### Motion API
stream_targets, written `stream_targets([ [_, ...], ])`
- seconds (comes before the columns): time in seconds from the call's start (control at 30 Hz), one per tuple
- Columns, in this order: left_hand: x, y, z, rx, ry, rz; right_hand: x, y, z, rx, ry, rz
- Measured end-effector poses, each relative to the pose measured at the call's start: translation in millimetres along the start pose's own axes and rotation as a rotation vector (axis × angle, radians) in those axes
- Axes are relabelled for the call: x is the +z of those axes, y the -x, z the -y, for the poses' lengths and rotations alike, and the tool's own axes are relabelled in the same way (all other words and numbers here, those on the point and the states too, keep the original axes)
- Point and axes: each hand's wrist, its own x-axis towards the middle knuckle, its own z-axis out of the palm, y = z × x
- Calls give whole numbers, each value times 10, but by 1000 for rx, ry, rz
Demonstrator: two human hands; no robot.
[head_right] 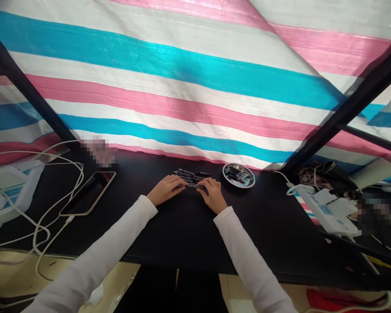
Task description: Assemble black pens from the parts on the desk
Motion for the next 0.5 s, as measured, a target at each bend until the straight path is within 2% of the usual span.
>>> stream_targets([
  [0.27, 2, -11, -14, 5, -7, 9, 4, 4, 16, 40, 23, 21],
  [0.5, 8, -5, -2, 0, -8, -1, -3, -1, 6, 4, 19, 15],
])
